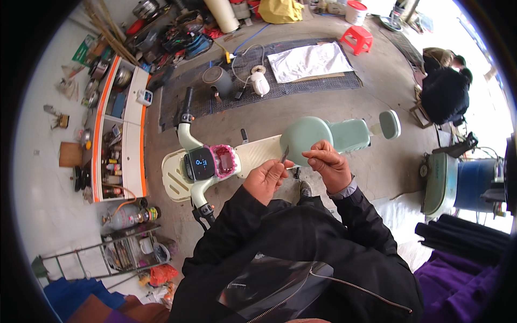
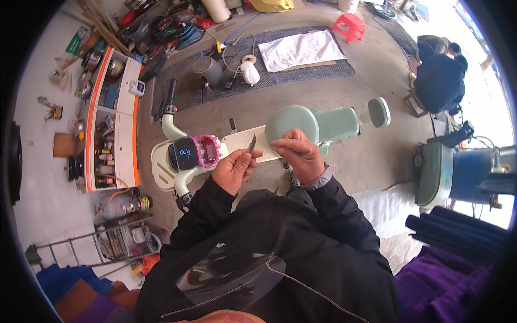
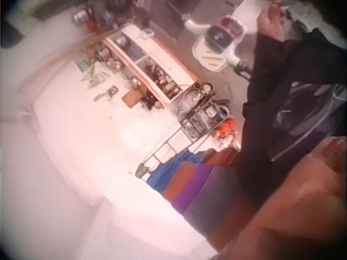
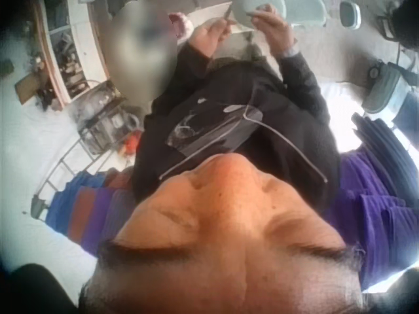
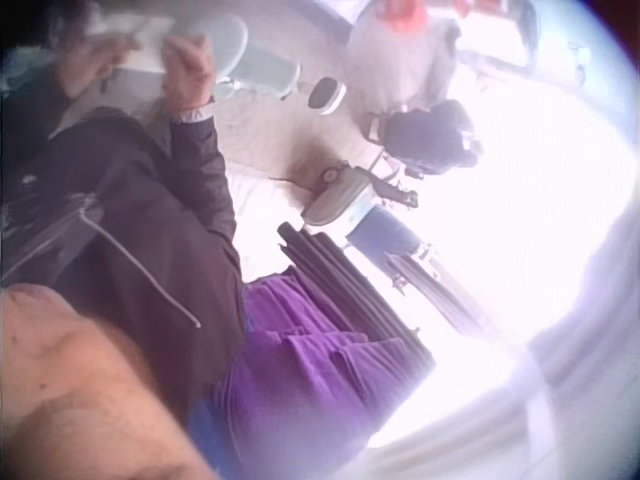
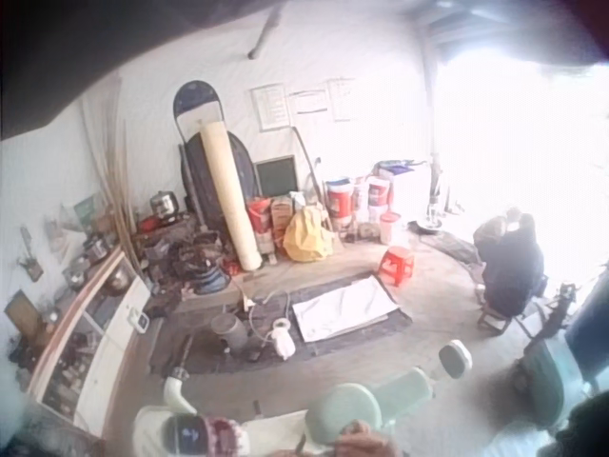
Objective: The person uses a small metal tool to pry and adjust the digital display cover on a light green electric scooter. They repeatedly lift the cover, inspect the edges, and reseat it. The person briefly walks out of the shop and returns to the scooter.
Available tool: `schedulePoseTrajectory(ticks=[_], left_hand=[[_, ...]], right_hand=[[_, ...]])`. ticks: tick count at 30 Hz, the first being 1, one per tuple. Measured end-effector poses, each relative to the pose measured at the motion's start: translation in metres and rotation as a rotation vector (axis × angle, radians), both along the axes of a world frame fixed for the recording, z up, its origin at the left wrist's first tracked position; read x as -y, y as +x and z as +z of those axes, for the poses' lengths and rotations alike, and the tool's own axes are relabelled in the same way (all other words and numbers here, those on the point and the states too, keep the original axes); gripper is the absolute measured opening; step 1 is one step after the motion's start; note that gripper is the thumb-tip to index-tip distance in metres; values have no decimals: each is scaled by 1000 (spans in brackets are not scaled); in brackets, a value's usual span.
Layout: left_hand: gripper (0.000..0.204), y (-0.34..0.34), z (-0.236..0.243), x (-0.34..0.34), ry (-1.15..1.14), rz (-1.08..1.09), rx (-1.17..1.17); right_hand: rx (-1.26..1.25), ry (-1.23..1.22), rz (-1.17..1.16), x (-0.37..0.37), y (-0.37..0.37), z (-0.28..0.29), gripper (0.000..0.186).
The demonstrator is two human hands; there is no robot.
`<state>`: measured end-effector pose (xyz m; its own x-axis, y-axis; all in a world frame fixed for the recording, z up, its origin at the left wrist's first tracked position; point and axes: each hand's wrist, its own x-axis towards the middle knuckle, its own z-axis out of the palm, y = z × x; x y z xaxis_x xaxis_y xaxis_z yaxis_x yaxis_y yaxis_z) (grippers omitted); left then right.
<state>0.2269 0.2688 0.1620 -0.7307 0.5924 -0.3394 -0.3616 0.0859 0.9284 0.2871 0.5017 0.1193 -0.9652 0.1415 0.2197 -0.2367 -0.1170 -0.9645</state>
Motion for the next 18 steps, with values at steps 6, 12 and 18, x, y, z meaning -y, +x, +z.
schedulePoseTrajectory(ticks=[6,12,18], left_hand=[[36,15,33,-6,96,18,114],[34,9,51,6,130,9,142],[35,14,60,19,177,22,234]], right_hand=[[-58,-208,18,15,-29,27,20],[-193,-166,17,37,-37,36,19],[-189,-165,-5,52,-41,33,16]])
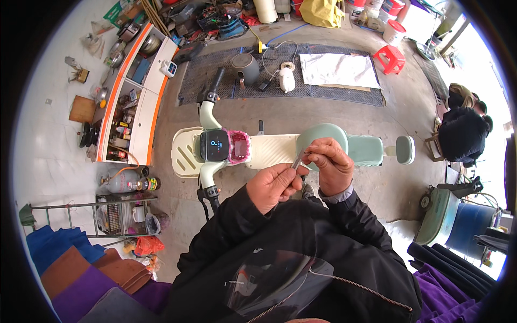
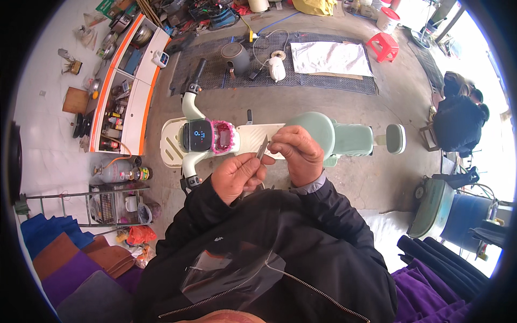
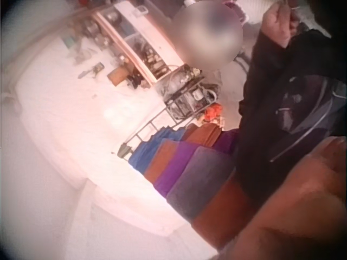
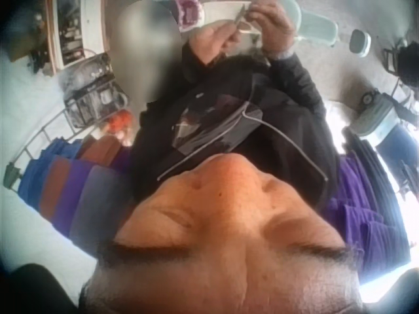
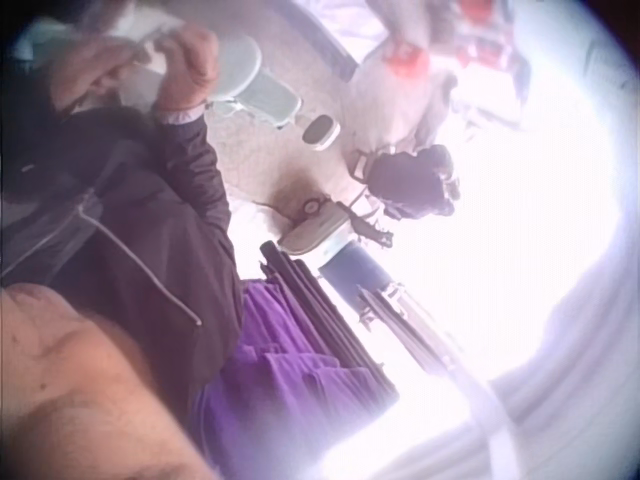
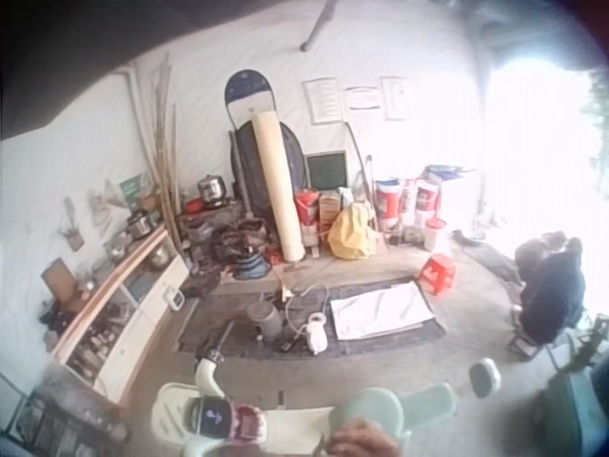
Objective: The person uses a small metal tool to pry and adjust the digital display cover on a light green electric scooter. They repeatedly lift the cover, inspect the edges, and reseat it. The person briefly walks out of the shop and returns to the scooter.
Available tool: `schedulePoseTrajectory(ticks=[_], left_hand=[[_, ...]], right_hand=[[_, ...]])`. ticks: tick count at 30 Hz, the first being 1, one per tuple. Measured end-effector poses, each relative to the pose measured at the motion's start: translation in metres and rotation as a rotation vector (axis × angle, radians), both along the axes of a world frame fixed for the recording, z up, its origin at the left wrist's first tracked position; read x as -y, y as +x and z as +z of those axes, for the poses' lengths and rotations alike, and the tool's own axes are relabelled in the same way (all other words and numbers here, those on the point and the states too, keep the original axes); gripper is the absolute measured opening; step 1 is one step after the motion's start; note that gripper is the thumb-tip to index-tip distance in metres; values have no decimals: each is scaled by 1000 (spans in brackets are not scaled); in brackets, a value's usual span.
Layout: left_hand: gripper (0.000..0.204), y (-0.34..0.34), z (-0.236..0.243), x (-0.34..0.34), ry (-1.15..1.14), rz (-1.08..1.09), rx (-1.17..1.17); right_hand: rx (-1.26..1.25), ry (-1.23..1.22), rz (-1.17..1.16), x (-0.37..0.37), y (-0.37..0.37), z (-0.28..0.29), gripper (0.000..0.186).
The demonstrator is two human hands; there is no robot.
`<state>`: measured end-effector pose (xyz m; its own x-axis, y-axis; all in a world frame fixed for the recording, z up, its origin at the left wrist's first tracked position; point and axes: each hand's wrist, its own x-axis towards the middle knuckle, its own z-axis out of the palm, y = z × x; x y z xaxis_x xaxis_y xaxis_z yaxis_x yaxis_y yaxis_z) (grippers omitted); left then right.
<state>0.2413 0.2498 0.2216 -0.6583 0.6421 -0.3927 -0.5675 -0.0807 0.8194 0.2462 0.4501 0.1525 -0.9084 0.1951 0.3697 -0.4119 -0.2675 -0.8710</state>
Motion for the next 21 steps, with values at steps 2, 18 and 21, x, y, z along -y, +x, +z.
schedulePoseTrajectory(ticks=[2,18,21], left_hand=[[35,1,2,3,22,5,20],[38,3,-1,12,103,33,162],[37,2,-3,13,98,39,166]], right_hand=[[3,-4,16,2,-1,-2,16],[34,-81,113,10,2,-4,17],[59,-105,126,11,1,-6,18]])
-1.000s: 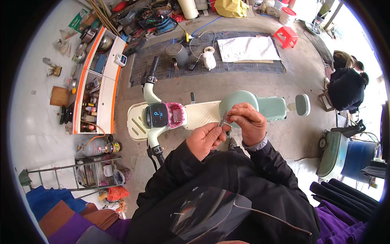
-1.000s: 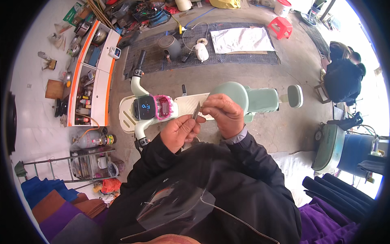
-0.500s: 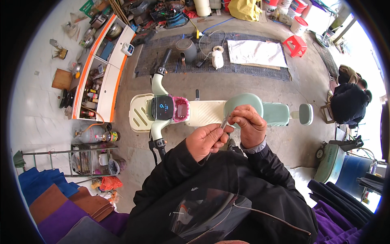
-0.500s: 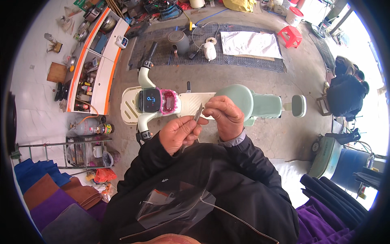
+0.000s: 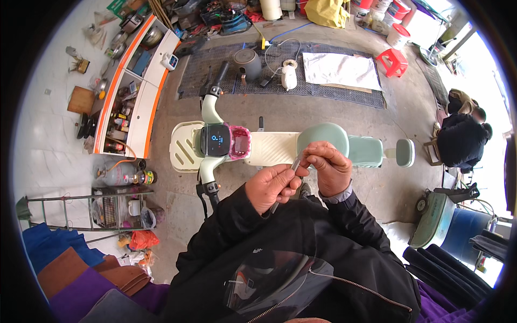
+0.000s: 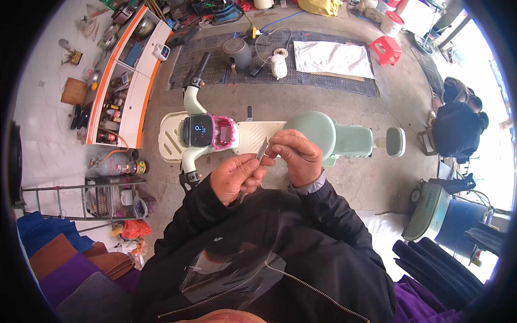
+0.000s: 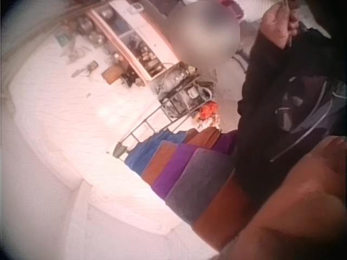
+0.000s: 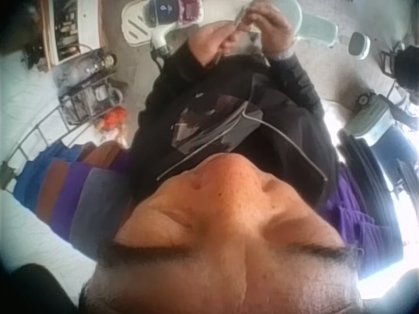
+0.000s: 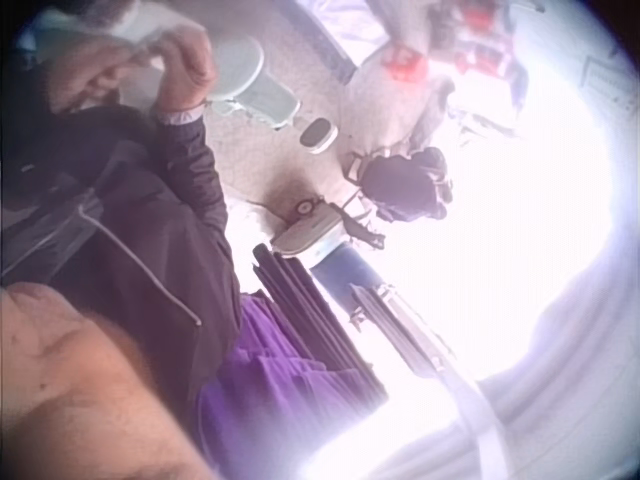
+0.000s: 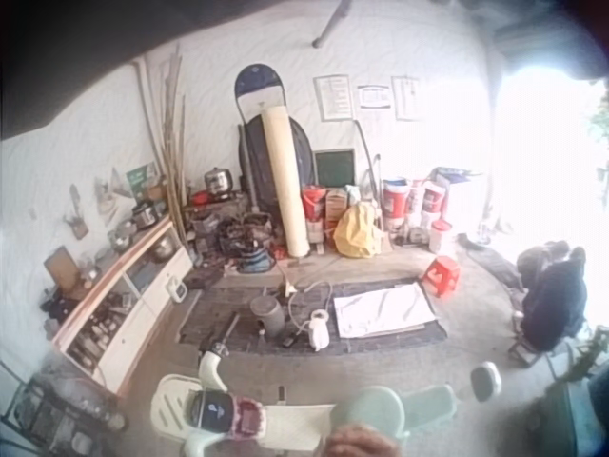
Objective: The person uses a small metal tool to pry and adjust the digital display cover on a light green electric scooter. They repeatedly lift the cover, inspect the edges, and reseat it. The person briefly walks out of the shop and returns to the scooter.
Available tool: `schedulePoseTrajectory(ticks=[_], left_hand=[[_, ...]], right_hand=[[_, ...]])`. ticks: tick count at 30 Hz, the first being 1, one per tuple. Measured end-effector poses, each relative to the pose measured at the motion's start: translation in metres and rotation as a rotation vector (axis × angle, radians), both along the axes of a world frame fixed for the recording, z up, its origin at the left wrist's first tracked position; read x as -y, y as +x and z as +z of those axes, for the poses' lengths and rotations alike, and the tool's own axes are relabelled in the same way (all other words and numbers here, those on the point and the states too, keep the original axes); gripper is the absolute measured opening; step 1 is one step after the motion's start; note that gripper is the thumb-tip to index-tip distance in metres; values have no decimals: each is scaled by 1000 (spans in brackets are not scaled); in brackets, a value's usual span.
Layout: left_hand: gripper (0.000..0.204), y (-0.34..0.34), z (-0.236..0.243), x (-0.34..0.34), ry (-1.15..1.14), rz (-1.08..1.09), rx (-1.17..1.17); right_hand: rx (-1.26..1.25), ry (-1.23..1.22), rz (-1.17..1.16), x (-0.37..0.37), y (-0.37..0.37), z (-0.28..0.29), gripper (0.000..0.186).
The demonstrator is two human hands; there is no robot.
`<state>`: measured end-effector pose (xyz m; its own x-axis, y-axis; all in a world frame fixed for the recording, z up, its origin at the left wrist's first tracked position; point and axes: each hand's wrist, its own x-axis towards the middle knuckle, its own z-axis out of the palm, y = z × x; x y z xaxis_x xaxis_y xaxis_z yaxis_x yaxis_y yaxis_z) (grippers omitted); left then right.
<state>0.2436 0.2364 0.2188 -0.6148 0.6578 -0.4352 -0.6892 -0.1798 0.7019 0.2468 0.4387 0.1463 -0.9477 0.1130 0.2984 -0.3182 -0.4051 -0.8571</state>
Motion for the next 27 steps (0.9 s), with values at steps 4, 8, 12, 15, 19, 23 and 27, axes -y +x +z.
schedulePoseTrajectory(ticks=[4,8,12,15,19,23,27], left_hand=[[36,-2,-2,3,-10,10,-9],[36,-3,-6,7,-17,5,-28],[37,-4,-9,11,39,12,27],[37,-7,-13,14,128,27,106],[38,-8,-15,17,229,66,218],[38,-9,-17,20,269,89,246],[37,-9,-20,23,276,111,231]], right_hand=[[-14,49,-10,3,-3,-1,18],[-41,115,-28,6,-5,-2,18],[-8,95,-13,11,-7,-5,16],[22,-2,-2,18,-11,-9,13],[95,-207,10,31,-14,-12,9],[113,-104,-9,33,-15,-10,8],[78,-27,-25,38,-19,-11,9]])
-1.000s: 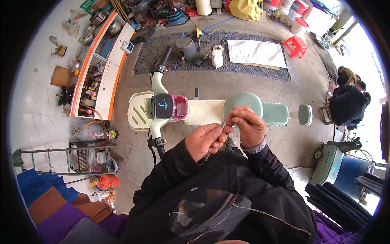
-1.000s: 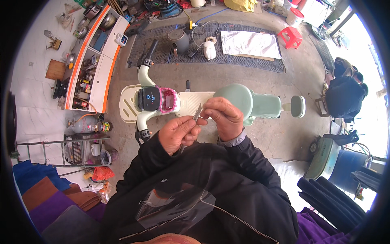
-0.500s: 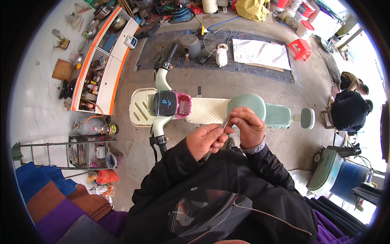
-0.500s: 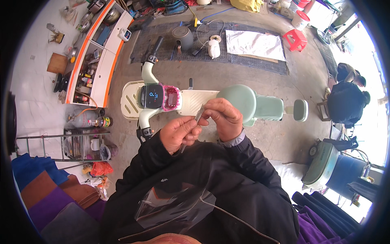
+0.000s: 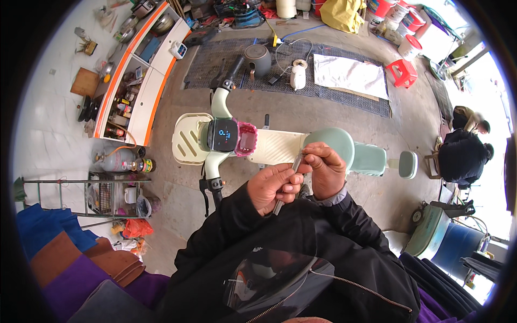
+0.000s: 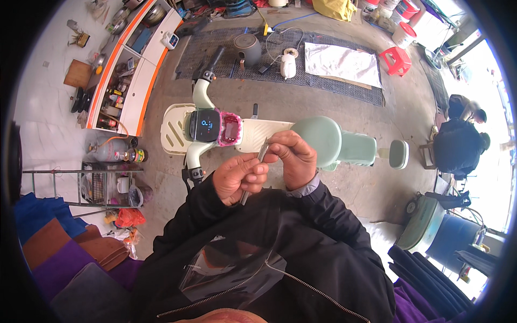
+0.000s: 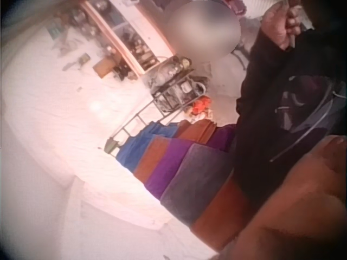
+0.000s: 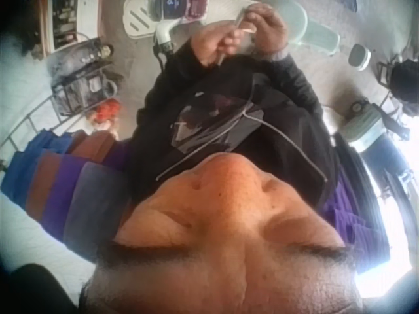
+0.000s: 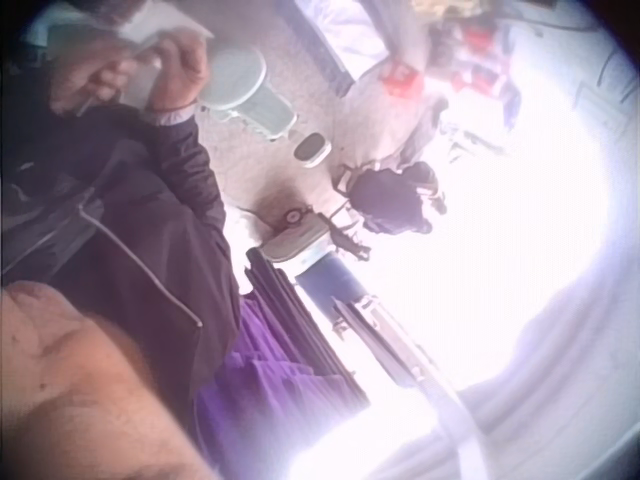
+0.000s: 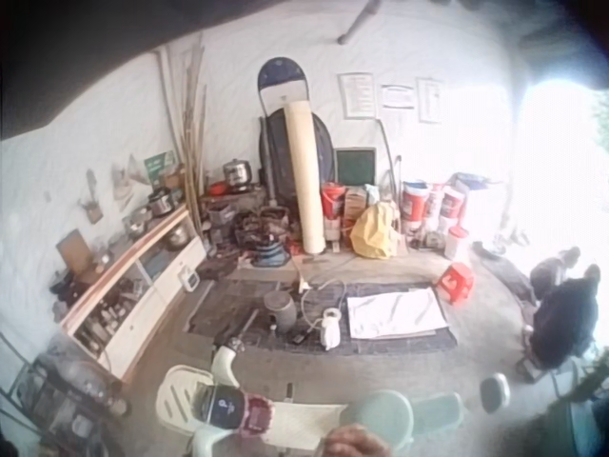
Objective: The person uses a small metal tool to pry and adjust the digital display cover on a light green electric scooter. They repeatedly lift the cover, inspect the edges, and reseat it. The person briefly walks out of the shop and returns to the scooter.
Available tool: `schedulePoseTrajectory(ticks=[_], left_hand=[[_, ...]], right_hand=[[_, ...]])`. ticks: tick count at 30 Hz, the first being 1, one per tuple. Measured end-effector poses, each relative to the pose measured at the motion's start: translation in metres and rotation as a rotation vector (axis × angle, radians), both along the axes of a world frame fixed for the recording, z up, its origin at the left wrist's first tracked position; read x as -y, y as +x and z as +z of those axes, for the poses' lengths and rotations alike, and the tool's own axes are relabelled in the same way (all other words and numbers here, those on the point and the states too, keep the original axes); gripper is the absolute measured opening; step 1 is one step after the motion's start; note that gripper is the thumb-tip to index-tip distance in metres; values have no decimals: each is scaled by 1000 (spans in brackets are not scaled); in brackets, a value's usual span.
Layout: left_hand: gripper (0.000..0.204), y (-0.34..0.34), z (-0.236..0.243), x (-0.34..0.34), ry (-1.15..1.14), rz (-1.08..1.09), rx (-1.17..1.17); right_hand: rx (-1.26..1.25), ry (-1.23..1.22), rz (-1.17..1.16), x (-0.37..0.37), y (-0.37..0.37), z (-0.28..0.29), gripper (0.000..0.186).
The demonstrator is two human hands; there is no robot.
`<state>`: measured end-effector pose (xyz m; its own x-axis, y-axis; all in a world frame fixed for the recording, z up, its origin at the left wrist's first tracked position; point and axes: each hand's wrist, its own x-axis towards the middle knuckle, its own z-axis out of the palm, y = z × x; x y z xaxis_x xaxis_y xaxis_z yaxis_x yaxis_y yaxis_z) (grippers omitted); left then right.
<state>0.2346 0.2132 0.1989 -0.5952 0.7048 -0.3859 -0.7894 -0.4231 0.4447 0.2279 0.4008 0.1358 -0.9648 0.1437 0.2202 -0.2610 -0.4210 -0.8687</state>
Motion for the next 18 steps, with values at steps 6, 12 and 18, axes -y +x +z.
schedulePoseTrajectory(ticks=[6,12,18], left_hand=[[33,1,-12,5,92,20,51],[30,5,-29,8,272,61,133],[35,22,-49,35,-428,112,-358]], right_hand=[[55,-109,62,7,-2,0,6],[197,-519,322,18,-6,-4,11],[197,-105,224,32,-23,-44,10]])
